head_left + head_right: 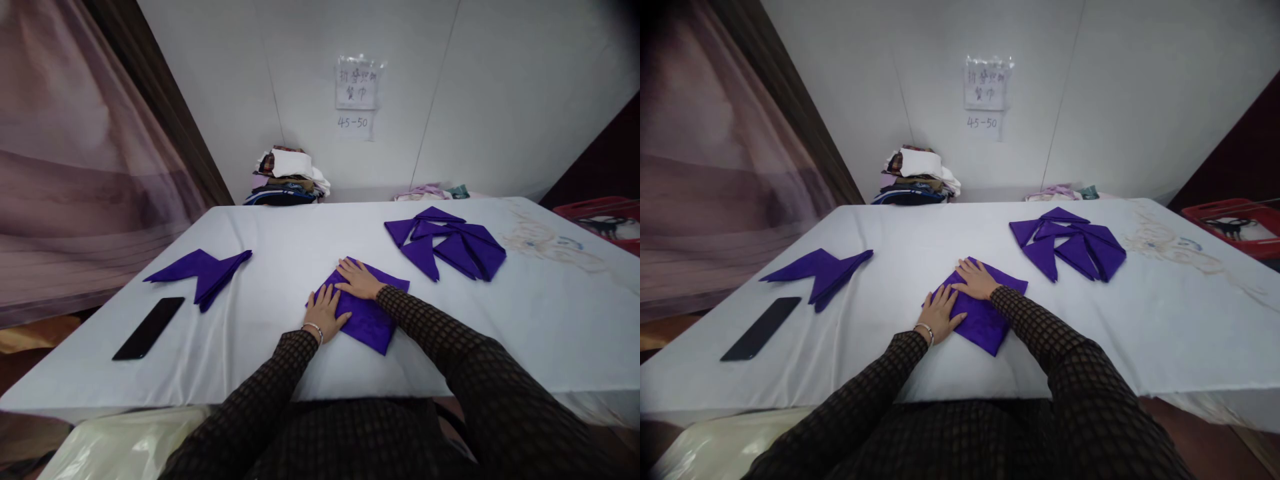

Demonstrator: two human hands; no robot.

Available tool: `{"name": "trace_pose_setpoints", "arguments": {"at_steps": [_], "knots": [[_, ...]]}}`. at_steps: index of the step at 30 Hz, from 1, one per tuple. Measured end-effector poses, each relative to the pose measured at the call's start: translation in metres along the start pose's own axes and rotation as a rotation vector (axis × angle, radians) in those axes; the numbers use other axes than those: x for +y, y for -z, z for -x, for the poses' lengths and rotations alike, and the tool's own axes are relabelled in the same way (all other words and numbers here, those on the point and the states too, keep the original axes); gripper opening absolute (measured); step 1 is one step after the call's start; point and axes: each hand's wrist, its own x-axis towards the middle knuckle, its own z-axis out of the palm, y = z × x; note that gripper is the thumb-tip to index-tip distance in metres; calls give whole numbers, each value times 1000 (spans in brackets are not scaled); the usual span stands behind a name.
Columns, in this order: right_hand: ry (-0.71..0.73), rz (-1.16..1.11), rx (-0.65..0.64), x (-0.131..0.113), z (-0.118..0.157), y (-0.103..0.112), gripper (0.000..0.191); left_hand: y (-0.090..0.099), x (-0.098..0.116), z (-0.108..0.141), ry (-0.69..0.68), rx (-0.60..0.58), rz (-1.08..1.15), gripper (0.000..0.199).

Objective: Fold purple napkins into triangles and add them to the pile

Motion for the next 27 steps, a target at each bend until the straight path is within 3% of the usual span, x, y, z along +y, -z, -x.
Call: {"name": "trace_pose_setpoints", "arguments": {"at_steps": [5, 8, 11, 15, 21, 27], "knots": [[-41, -57, -79, -8, 2, 4, 72, 1, 1, -2, 3, -5, 11, 71], [-53, -68, -36, -7, 14, 13, 73, 1, 0, -3, 6, -1, 4, 71], [-59, -23, -7, 4, 38, 18, 74, 0, 0, -5, 2, -3, -7, 72], [-210, 15, -40, 27, 70, 16, 72, 1, 1, -6, 9, -5, -21, 73], [-229, -41, -50, 41, 76, 16, 68, 0, 0, -7, 15, -6, -27, 72], [-449, -10, 122, 60, 92, 40, 54, 6, -2, -4, 31, 13, 65, 70]]}}
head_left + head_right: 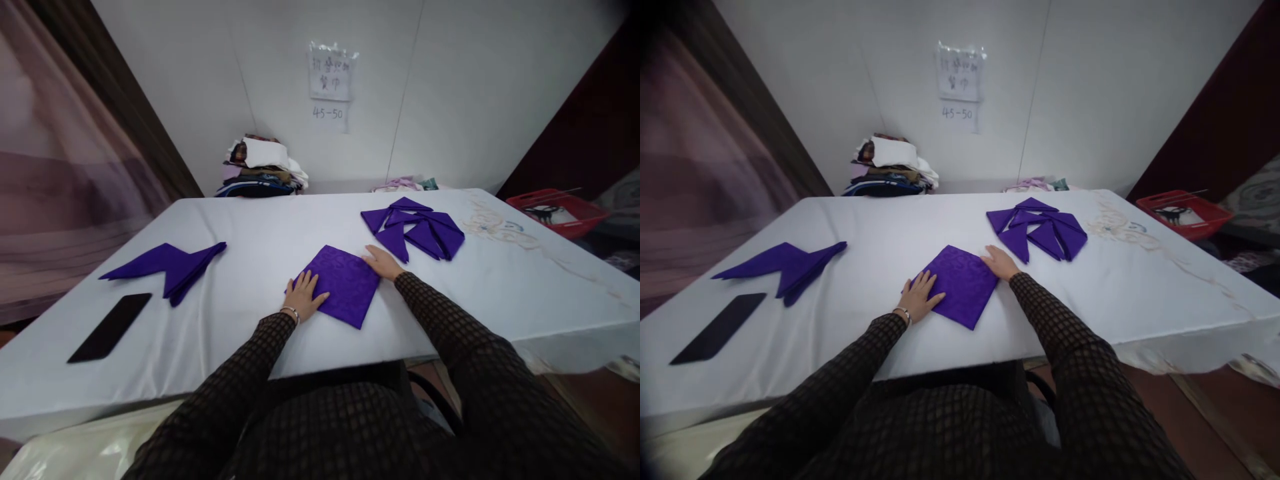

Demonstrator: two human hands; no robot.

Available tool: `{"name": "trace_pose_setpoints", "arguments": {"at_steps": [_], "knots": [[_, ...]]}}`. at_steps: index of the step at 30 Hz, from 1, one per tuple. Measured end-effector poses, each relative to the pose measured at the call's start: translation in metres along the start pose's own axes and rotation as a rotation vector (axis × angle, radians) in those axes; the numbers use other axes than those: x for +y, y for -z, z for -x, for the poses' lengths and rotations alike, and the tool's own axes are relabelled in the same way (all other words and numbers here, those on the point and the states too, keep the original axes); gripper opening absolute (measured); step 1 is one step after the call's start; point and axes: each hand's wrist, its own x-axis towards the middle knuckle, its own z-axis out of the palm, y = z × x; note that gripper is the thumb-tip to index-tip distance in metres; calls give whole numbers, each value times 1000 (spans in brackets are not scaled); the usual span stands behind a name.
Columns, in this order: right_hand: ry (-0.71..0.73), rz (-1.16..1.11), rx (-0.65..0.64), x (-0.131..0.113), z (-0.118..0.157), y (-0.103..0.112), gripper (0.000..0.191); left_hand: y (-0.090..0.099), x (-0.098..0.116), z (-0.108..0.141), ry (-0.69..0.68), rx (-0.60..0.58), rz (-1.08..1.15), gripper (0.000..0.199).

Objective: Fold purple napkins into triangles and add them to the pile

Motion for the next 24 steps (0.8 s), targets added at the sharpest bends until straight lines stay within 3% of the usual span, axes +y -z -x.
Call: {"name": "trace_pose_setpoints", "arguments": {"at_steps": [2, 4, 8, 12, 15, 17, 22, 24], "knots": [[-47, 31, 2, 10, 5, 6, 46, 7, 9, 7, -35, 75, 32, 66], [-45, 44, -27, 16, 10, 9, 39, 13, 26, 16, -161, 139, 68, 61], [-42, 78, -81, 17, 12, 7, 33, 15, 63, 33, -444, 79, 144, 46], [-79, 82, -137, 15, 5, 7, 32, 7, 79, 38, -506, 22, 108, 19], [-117, 66, -180, 14, 4, 9, 27, 5, 69, 37, -509, 18, 60, 13], [-125, 58, -214, 11, 11, 11, 20, 10, 51, 34, -494, 5, 19, 14], [-84, 56, -252, -10, 59, 6, 13, 42, -14, 27, -273, -3, -83, 22], [-57, 100, -196, -18, 81, 4, 18, 50, -26, 32, -193, 64, -39, 23]]}}
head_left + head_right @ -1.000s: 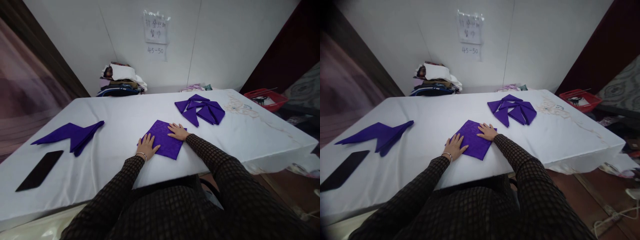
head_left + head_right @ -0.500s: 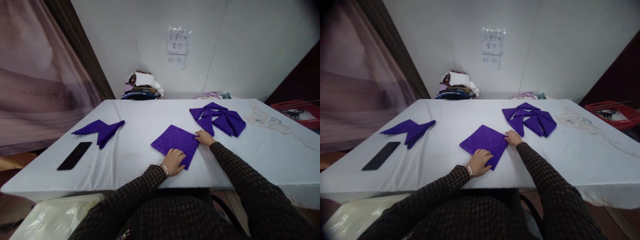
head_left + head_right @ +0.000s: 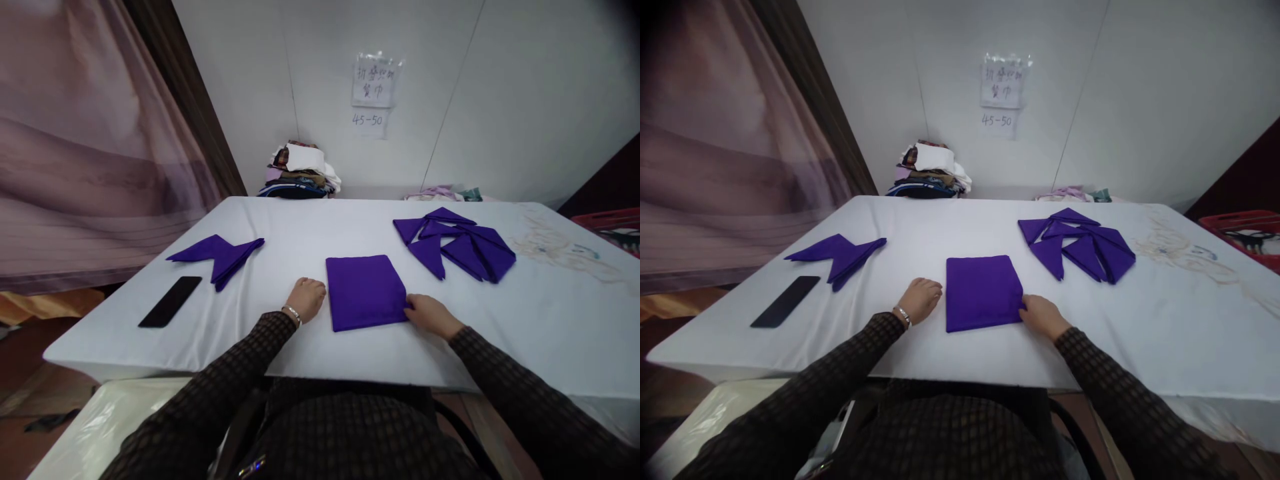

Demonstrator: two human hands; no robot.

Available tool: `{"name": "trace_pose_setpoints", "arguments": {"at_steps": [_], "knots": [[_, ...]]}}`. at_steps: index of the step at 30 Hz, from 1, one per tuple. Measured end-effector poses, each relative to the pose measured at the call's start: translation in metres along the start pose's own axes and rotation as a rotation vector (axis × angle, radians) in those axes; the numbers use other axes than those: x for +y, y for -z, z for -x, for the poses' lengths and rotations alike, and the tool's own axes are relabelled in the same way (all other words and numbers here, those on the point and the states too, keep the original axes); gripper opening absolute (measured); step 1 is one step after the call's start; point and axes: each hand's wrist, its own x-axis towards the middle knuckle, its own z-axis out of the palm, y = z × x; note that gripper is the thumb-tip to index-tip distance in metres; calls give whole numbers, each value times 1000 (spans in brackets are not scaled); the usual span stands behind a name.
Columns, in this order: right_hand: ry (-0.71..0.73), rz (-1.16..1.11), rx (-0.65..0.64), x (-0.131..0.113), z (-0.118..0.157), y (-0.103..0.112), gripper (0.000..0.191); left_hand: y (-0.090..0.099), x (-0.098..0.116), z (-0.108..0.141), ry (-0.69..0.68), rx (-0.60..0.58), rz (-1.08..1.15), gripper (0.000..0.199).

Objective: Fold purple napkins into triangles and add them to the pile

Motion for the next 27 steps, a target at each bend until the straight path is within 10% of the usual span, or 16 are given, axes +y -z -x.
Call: {"name": "trace_pose_setpoints", "arguments": {"at_steps": [7, 18, 27], "knots": [[290, -26, 272, -22, 13, 4, 48, -33, 53, 25, -173, 24, 168, 49], [711, -74, 21, -139, -65, 0, 62, -47, 59, 26, -92, -66, 155, 69], [729, -16, -16, -151, -136, -23, 71, -56, 57, 29, -96, -78, 173, 87]]}}
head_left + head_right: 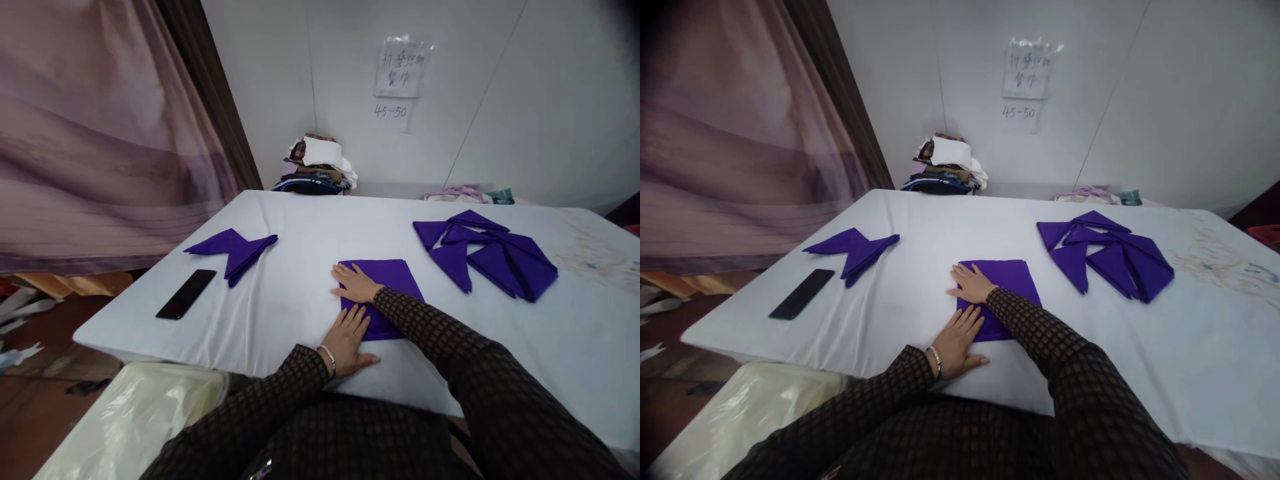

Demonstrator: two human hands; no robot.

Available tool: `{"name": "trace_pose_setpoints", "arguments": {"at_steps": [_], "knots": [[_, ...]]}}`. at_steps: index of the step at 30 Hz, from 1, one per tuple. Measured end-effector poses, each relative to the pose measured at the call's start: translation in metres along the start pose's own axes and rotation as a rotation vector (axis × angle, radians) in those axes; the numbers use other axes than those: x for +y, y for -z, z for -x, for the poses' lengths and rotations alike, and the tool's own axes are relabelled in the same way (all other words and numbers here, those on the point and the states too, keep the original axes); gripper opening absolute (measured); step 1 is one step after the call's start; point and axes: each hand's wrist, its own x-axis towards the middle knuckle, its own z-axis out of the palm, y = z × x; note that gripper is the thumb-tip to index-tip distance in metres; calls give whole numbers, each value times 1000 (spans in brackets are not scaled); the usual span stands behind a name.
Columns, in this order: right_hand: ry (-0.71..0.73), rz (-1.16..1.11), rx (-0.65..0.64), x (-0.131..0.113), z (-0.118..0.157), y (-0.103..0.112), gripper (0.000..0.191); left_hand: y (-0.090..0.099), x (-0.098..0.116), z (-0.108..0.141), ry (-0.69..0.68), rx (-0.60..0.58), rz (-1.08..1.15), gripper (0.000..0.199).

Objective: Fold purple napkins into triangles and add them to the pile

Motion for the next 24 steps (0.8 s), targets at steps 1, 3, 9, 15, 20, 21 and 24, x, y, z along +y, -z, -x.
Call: {"name": "trace_pose_setpoints", "arguments": {"at_steps": [1, 3, 9, 15, 20, 21, 24], "knots": [[-11, 1, 2, 4, -6, 0, 71, 0, 0, 0, -4, 2, 1, 89], [-37, 3, 4, 11, -17, 0, 72, 0, 0, 1, -8, 1, 2, 91], [-149, 13, 19, 25, -47, 1, 76, 0, 0, 1, -21, -7, 9, 96], [-268, 7, 52, 32, -63, -5, 81, 2, 2, 1, -14, -19, 18, 96], [-476, -11, 168, 37, -72, -2, 83, 8, 5, 1, -4, -22, 13, 96], [-505, -30, 174, 37, -73, 1, 82, 8, 5, 1, -3, -20, 13, 96], [-506, -85, 154, 32, -64, 11, 77, 7, 5, 1, 3, -13, 20, 94]]}}
